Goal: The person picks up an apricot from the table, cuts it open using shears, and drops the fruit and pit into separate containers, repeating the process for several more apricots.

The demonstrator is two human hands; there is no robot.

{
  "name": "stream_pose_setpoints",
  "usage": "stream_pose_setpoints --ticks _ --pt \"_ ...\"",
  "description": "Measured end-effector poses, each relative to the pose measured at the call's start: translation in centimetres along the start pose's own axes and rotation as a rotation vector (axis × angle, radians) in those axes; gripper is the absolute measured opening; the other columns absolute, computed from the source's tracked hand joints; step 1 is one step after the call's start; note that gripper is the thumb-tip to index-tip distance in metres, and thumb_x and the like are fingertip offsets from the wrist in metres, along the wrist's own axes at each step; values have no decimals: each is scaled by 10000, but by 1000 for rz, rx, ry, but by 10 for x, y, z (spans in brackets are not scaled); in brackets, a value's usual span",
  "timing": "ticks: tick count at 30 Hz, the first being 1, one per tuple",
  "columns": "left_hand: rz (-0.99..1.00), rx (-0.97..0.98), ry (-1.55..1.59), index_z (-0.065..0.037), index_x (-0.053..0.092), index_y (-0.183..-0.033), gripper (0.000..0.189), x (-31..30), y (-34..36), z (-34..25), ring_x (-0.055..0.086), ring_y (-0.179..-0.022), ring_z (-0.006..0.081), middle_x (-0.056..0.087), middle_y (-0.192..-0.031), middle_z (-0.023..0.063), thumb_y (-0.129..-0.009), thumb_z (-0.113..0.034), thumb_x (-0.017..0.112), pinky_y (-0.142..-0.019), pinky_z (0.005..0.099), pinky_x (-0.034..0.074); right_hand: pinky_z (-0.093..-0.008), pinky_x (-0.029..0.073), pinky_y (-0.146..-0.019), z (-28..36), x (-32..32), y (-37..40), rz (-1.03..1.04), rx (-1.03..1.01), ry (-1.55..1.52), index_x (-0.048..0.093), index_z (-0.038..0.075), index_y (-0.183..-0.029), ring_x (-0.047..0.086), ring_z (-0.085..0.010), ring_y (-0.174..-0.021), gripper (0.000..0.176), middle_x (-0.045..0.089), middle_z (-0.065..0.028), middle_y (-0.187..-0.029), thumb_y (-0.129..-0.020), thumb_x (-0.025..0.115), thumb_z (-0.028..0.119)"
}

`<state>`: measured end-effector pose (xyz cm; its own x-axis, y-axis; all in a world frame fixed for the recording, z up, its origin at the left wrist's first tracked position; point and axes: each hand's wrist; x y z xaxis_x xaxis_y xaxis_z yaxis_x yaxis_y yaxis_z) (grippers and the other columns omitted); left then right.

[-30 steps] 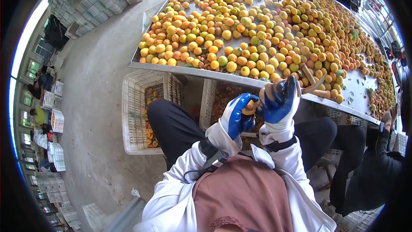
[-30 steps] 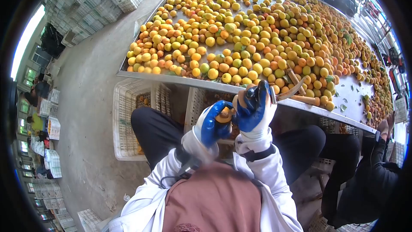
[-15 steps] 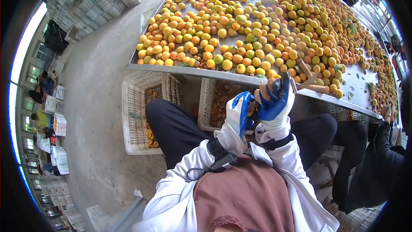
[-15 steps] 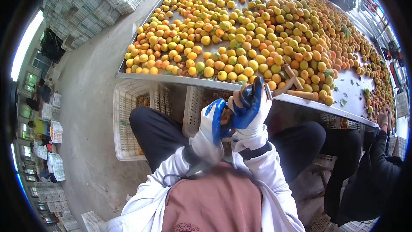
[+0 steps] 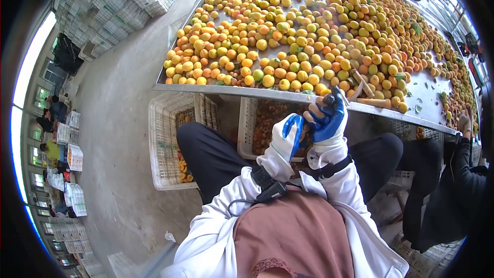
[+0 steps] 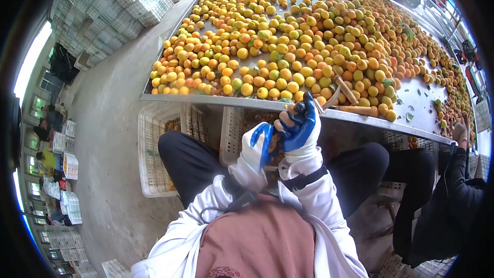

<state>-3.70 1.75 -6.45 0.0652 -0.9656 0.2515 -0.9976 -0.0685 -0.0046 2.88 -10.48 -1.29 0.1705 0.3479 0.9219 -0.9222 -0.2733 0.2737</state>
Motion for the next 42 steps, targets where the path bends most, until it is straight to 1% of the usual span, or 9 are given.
stream_pose_setpoints --ticks 6,10,21,28,30,31,34,36,42 --pt "8 237 -100 -16 602 -929 225 -11 -7 15 482 -651 53 568 -760 0 -1026 -200 516 -577 225 418 -293 285 -423 -8 -3 0 75 36 -121 561 144 -725 363 -114 -444 346 439 26 -581 -993 563 363" --pt "-24 91 -59 -2 601 -934 239 -5 0 4 463 -637 59 553 -730 10 -1026 -194 494 -567 239 411 -295 332 -387 -28 5 19 184 -391 372 553 47 -890 434 -150 -417 218 525 -58 -667 -983 601 239" --pt "-26 140 -218 -6 596 -856 134 -18 -4 16 532 -576 88 587 -691 29 -948 -102 576 -514 264 432 -290 270 -425 -15 -17 -10 -5 130 -164 541 204 -667 342 -102 -432 379 421 58 -569 -1004 528 378" --pt "-43 519 -447 -15 644 -888 130 -13 -17 3 558 -597 115 603 -734 38 -928 -128 593 -501 273 468 -287 264 -412 -12 7 1 -17 -65 -46 545 192 -697 316 -102 -425 377 414 59 -576 -1008 518 403" --pt "-50 -172 100 -50 647 -909 500 -15 -10 -13 523 -587 78 587 -736 12 -1019 -505 471 -488 230 417 -281 276 -398 -9 3 4 66 -256 91 523 137 -753 317 -112 -413 357 435 23 -599 -1025 512 368" --pt "17 -215 90 -39 647 -1120 448 -21 -11 -19 532 -578 107 588 -731 25 -1015 -444 485 -482 244 465 -280 290 -392 -10 5 8 34 -368 225 519 123 -774 342 -114 -415 339 448 10 -605 -1026 516 348" --pt "89 -284 250 -35 615 -1208 594 -34 -16 -16 547 -595 105 594 -742 26 -1012 -563 428 -488 235 475 -281 363 -430 -18 -4 24 -88 -460 513 610 48 -906 455 -132 -467 134 545 -17 -625 -954 636 171" --pt "98 -317 326 -25 607 -1232 652 -36 -19 -15 596 -661 126 625 -811 30 -1002 -602 408 -537 251 520 -291 405 -500 -17 -22 29 64 -766 1522 668 16 -978 478 -147 -510 121 577 -20 -642 -872 681 75" --pt "56 70 -122 -43 568 -1310 378 -38 -21 0 608 -833 113 638 -931 37 -965 -197 596 -778 261 526 -411 522 -666 -46 -11 42 144 -612 1867 626 33 -1025 661 -391 -743 273 673 -181 -814 -789 739 110"
Point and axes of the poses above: each hand's wrist, its own y-axis away from the middle knuckle, its own x-axis out of the palm, z = x × y
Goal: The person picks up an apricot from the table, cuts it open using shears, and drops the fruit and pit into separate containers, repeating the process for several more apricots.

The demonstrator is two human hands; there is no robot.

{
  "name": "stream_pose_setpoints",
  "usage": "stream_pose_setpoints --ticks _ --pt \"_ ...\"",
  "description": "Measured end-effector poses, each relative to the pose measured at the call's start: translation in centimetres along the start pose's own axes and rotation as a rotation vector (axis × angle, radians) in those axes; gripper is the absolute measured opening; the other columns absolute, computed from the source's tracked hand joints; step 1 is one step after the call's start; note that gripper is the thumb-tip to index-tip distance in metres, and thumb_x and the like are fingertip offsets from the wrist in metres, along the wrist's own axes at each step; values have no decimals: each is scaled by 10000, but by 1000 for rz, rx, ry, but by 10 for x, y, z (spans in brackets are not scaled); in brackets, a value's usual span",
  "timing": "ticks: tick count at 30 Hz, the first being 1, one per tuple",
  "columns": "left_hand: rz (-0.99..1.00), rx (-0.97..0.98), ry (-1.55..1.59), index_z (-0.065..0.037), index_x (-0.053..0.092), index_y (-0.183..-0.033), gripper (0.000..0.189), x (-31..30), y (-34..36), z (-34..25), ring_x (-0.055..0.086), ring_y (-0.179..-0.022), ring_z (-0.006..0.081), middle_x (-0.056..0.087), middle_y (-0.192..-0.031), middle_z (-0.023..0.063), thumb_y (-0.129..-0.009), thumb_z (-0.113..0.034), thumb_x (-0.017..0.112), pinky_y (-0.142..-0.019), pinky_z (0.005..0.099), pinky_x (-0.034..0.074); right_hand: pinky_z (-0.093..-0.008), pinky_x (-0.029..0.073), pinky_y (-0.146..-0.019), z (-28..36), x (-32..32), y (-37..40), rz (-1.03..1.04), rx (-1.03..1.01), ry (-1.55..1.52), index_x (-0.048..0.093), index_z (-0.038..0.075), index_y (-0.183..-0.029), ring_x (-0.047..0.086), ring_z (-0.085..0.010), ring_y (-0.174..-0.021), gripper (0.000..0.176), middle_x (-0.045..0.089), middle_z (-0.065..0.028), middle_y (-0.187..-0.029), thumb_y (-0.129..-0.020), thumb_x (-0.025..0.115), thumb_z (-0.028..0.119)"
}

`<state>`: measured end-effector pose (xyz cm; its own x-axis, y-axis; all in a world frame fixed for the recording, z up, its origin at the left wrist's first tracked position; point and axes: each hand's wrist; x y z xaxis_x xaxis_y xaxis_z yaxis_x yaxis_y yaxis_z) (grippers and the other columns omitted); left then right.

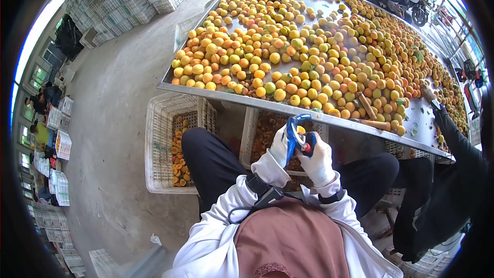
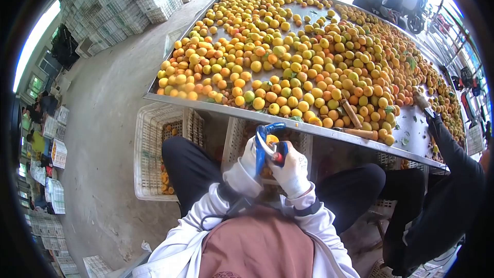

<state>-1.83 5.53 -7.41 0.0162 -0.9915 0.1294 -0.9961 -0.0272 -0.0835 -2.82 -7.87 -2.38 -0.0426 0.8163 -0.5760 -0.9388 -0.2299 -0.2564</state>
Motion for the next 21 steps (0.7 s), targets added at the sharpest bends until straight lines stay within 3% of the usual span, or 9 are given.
stream_pose_setpoints --ticks 2,5,7,10,12,14,15,17,21 --pt "22 -97 16 -45 554 -1334 413 -1 1 -12 591 -837 103 630 -938 21 -958 -194 634 -771 256 518 -383 527 -664 -7 -2 -1 56 28 -114 623 28 -976 656 -383 -718 214 658 -189 -804 -796 722 89" --pt "187 -239 344 -13 462 -1412 557 -7 4 -39 603 -942 110 633 -1081 35 -926 -147 699 -834 263 510 -300 516 -694 -23 -4 1 29 171 -462 640 4 -992 655 -194 -732 158 678 -87 -813 -839 666 30" --pt "215 -77 292 -9 451 -1417 574 -3 3 -34 612 -987 126 636 -1126 52 -917 -127 706 -863 274 512 -238 484 -748 -25 -5 2 -19 337 -809 660 -16 -1010 573 -56 -817 126 649 20 -855 -896 633 31" --pt "268 79 202 -15 463 -1405 587 -14 3 -35 622 -1097 185 652 -1187 95 -886 -76 731 -937 322 515 -221 473 -777 -25 -5 4 -17 292 -834 662 -20 -1011 576 -62 -828 129 648 11 -859 -917 633 63" --pt "398 -29 86 -8 525 -1340 514 -23 6 -43 626 -1093 205 663 -1158 99 -883 -96 742 -950 344 512 -224 483 -661 -29 -14 5 38 296 -824 651 -5 -974 580 -78 -721 96 627 -1 -801 -915 617 64" --pt "355 46 11 -11 587 -1261 462 -20 8 -55 643 -1048 197 668 -1151 115 -853 -126 771 -922 337 518 -233 434 -500 -37 -22 6 176 546 -1229 629 24 -923 527 -83 -571 53 572 3 -719 -916 600 67" --pt "318 116 -217 -19 600 -1244 464 -24 7 -62 655 -1022 212 670 -1140 129 -835 -142 783 -910 336 520 -245 382 -424 -31 -20 2 12 618 -1224 556 54 -868 442 -77 -454 77 480 7 -634 -932 521 76" --pt "239 341 -592 -54 616 -1235 496 -29 3 -57 676 -972 302 666 -1098 170 -789 -168 797 -864 360 535 -214 372 -454 -45 -33 4 138 518 -1194 611 24 -956 455 -62 -499 103 525 13 -678 -927 564 111" --pt "231 355 -732 -74 623 -1238 499 -18 5 -69 666 -929 355 666 -1063 169 -781 -178 795 -816 391 548 -192 418 -558 -46 -37 8 296 317 -1013 638 -16 -1080 501 -35 -612 211 618 11 -773 -906 636 102"
Point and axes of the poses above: each hand's wrist, its own y-axis away from the middle knuckle, its own x-axis out of the palm, z = x × y
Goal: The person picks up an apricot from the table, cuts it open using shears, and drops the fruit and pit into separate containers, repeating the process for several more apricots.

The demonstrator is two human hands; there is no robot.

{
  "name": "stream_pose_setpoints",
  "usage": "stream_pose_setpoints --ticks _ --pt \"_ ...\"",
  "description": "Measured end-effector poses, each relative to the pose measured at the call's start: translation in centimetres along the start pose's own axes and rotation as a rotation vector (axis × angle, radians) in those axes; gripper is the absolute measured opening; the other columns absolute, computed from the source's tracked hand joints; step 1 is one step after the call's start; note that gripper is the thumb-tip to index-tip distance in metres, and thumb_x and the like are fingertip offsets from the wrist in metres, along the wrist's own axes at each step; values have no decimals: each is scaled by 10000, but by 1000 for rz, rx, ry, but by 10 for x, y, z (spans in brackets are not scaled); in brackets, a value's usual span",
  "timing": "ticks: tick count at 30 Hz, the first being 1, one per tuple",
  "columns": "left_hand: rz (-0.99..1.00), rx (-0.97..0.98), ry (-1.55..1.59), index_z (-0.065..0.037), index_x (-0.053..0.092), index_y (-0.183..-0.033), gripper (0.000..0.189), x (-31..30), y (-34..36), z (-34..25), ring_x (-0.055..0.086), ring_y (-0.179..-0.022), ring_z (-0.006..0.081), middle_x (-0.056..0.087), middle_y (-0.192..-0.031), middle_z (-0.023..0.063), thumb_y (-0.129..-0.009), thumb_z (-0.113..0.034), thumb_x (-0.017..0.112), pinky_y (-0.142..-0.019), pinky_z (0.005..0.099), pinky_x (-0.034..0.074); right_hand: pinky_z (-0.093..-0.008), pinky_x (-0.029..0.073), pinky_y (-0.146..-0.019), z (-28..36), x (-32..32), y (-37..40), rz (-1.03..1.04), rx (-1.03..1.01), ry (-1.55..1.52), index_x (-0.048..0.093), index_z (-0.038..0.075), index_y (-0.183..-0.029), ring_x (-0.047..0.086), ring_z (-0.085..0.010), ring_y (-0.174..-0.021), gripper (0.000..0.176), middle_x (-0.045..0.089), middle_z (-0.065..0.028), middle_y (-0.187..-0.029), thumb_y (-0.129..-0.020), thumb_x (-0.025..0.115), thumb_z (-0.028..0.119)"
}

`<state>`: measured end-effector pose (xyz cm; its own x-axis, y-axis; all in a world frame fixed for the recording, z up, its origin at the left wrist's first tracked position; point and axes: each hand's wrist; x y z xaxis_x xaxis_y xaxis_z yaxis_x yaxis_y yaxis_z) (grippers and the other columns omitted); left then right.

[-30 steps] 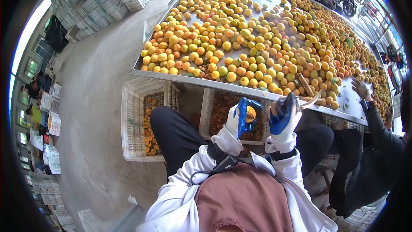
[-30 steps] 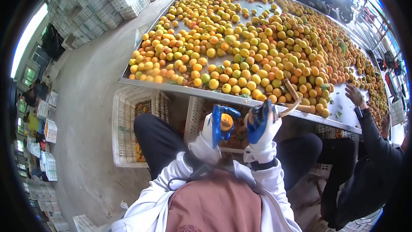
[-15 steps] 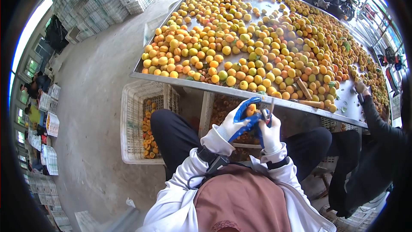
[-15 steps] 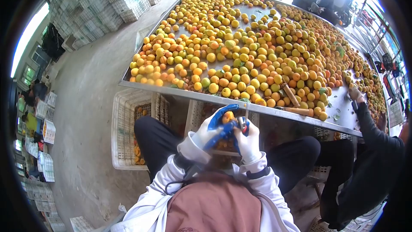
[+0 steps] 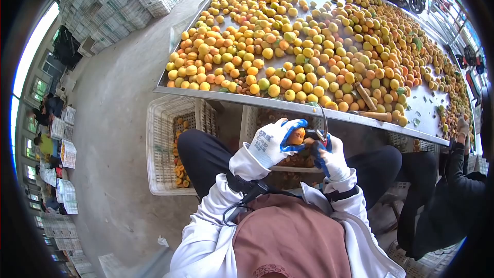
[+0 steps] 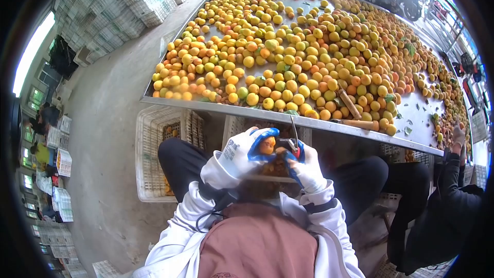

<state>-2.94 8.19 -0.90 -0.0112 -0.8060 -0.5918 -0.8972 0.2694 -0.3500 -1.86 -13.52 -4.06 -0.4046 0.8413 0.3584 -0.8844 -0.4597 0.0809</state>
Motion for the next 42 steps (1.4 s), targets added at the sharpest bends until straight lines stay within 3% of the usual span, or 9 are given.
stream_pose_setpoints --ticks 7,15,19,23,28,32,34,37,42 --pt "49 93 -349 -123 612 -1274 532 22 -7 1 648 -772 314 639 -934 149 -784 -251 776 -676 415 535 -234 476 -689 -7 -2 -7 -129 -20 280 689 7 -969 556 -53 -759 175 650 11 -813 -889 726 158" --pt "235 51 -90 -68 596 -1266 535 34 -16 14 661 -953 370 657 -1091 180 -777 -183 782 -835 420 554 -214 412 -482 -13 -18 3 -140 108 105 656 38 -911 528 -64 -544 179 583 -4 -676 -927 681 214" --pt "266 50 142 -36 577 -1285 546 41 -16 30 677 -1021 287 662 -1147 169 -796 -143 796 -905 376 539 -218 424 -484 -23 -20 6 -194 172 130 675 28 -923 533 -59 -546 148 582 6 -663 -919 676 176" --pt "342 -368 811 3 554 -1302 506 43 -12 42 652 -1011 191 666 -1120 110 -840 -31 758 -907 334 541 -216 410 -475 -30 -21 7 -367 167 121 697 27 -934 513 -46 -539 111 575 24 -655 -911 670 132" --pt "219 -730 1199 21 476 -1337 494 42 -1 94 681 -980 296 574 -1289 194 -917 -127 690 -776 424 602 -201 375 -525 -15 -28 10 -422 76 234 659 36 -909 457 -18 -592 76 542 48 -689 -917 662 111" --pt "147 -944 966 -1 596 -1234 404 68 2 164 706 -850 265 696 -1011 165 -913 -218 710 -724 385 590 -202 360 -503 -15 -30 10 -400 4 355 615 43 -876 437 -17 -578 67 523 54 -672 -922 645 81" --pt "542 -969 298 -44 638 -1189 357 87 -17 182 705 -928 233 713 -1011 146 -894 -233 708 -763 363 581 -208 353 -495 -5 -24 8 -393 101 349 576 48 -841 431 -23 -569 107 503 53 -655 -916 648 72" --pt "613 -601 -417 -128 617 -1242 364 101 -9 150 669 -1058 261 669 -1158 172 -906 -265 636 -895 413 526 -218 358 -495 2 -23 6 -376 151 304 538 51 -809 433 -30 -563 155 493 48 -644 -905 658 66" --pt "927 -429 -691 -96 565 -1329 406 155 21 199 594 -1186 350 610 -1298 172 -992 -257 406 -1002 433 476 -221 369 -550 -1 -32 3 -370 108 313 535 51 -803 435 -34 -621 151 503 32 -667 -896 653 49"
Point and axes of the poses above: each hand's wrist, its own y-axis away from the middle knuckle, its own x-axis out of the palm, z = x × y
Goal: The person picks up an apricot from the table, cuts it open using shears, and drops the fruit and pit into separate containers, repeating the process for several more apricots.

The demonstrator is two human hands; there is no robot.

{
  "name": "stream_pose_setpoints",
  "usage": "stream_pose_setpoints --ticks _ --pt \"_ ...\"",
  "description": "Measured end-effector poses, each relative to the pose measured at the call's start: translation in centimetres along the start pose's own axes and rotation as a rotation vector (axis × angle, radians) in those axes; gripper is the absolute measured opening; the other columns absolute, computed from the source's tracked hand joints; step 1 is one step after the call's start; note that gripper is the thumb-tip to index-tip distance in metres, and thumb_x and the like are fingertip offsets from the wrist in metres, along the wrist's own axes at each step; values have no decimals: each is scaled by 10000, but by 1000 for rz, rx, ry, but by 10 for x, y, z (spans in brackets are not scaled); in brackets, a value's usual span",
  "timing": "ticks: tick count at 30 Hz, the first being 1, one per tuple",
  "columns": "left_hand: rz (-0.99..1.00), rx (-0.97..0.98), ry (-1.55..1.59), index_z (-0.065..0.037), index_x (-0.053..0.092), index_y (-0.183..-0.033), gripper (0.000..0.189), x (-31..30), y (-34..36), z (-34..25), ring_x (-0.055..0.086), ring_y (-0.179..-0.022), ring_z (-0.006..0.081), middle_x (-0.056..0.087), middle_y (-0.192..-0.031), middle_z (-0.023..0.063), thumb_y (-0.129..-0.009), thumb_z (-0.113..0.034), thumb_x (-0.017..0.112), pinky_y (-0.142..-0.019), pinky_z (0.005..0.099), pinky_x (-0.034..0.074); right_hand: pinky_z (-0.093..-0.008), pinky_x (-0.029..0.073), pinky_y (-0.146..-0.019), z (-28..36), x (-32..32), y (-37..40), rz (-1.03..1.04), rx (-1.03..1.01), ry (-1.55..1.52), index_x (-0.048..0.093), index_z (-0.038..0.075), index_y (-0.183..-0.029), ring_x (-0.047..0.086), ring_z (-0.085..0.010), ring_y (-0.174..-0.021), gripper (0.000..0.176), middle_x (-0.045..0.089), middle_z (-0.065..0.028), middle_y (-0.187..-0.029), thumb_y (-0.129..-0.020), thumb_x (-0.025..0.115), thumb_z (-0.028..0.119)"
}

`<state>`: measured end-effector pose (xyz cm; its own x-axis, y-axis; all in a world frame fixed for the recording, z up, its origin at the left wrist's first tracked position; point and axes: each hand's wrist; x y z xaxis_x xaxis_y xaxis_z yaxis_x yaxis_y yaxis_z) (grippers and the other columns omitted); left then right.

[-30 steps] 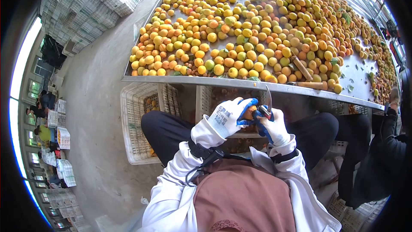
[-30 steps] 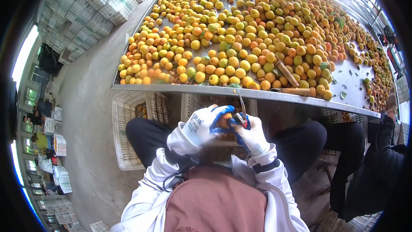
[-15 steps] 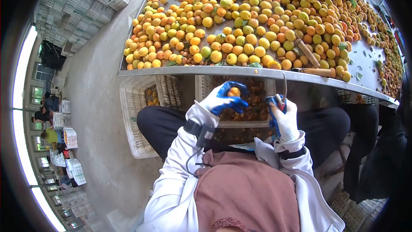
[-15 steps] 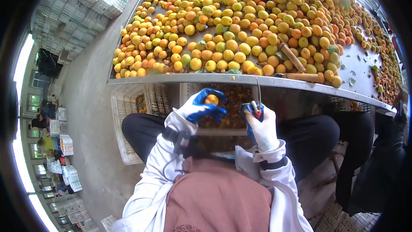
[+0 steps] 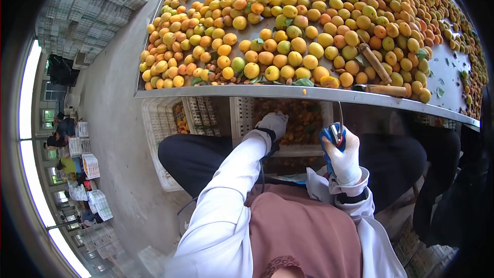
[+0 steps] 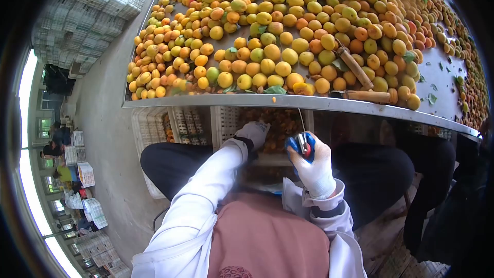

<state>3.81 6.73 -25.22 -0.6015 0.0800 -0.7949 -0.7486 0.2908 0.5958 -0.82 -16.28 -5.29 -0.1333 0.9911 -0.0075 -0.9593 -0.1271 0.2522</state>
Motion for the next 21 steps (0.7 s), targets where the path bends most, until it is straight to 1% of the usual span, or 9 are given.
stream_pose_setpoints --ticks 4,6,7,9,11,13,15,17,21 --pt "-122 37 -33 -86 569 -1322 407 13 -4 5 595 -1187 329 617 -1286 172 -984 -231 395 -1002 426 476 -252 389 -583 -4 2 -4 14 -16 30 540 21 -787 421 -71 -644 149 484 15 -671 -859 670 37" --pt "-84 24 152 -79 607 -1277 408 21 -21 22 606 -1178 326 634 -1277 162 -930 -289 558 -970 432 496 -250 385 -581 -3 3 -5 1 1 35 540 23 -788 420 -68 -644 152 483 17 -669 -865 671 41" --pt "-92 20 152 -79 607 -1277 408 -3 -11 23 606 -1178 326 634 -1277 162 -930 -289 558 -970 432 496 -248 382 -578 -3 4 -6 -8 23 40 540 25 -789 419 -64 -643 156 482 18 -667 -870 672 44" --pt "135 3 251 -103 619 -1258 491 -69 26 22 619 -1153 332 650 -1262 136 -853 -376 671 -937 437 503 -245 375 -567 -4 5 -6 -13 -2 56 538 30 -786 415 -59 -635 164 478 22 -662 -876 673 49" --pt "158 104 345 -125 630 -1246 536 -37 7 46 647 -1095 336 671 -1224 121 -797 -398 736 -902 432 503 -236 357 -533 -1 8 -5 -7 9 63 532 43 -781 406 -45 -608 180 469 33 -647 -894 672 58" --pt "130 306 603 -114 645 -1236 455 -79 54 39 657 -1059 314 696 -1143 137 -806 -235 728 -930 398 498 -235 355 -522 -8 12 -6 1 12 74 532 42 -783 411 -42 -599 178 474 36 -644 -900 665 62" --pt "107 380 706 -102 618 -1273 502 -149 132 39 653 -1062 307 680 -1162 146 -795 -192 744 -942 401 493 -261 376 -522 -5 17 -8 32 -25 190 553 33 -794 451 -67 -581 151 508 3 -630 -899 657 63" --pt "-71 408 660 -101 594 -1302 531 -176 197 61 650 -1060 333 647 -1231 158 -804 -206 745 -934 407 500 -306 403 -523 -15 28 -12 -48 -307 376 574 19 -815 502 -142 -542 123 534 -64 -615 -890 660 66" --pt "-402 -17 489 -122 585 -1307 523 -213 322 112 638 -1043 368 643 -1178 163 -823 -238 747 -917 430 505 -352 420 -522 -13 28 -14 2 -300 483 587 10 -828 528 -245 -513 105 543 -105 -600 -869 664 68"
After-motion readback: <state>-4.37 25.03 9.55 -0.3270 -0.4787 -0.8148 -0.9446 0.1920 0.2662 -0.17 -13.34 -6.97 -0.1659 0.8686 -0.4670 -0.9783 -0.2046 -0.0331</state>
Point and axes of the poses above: each hand's wrist, its own y-axis away from the middle knuckle, its own x-axis out of the palm, z = x × y
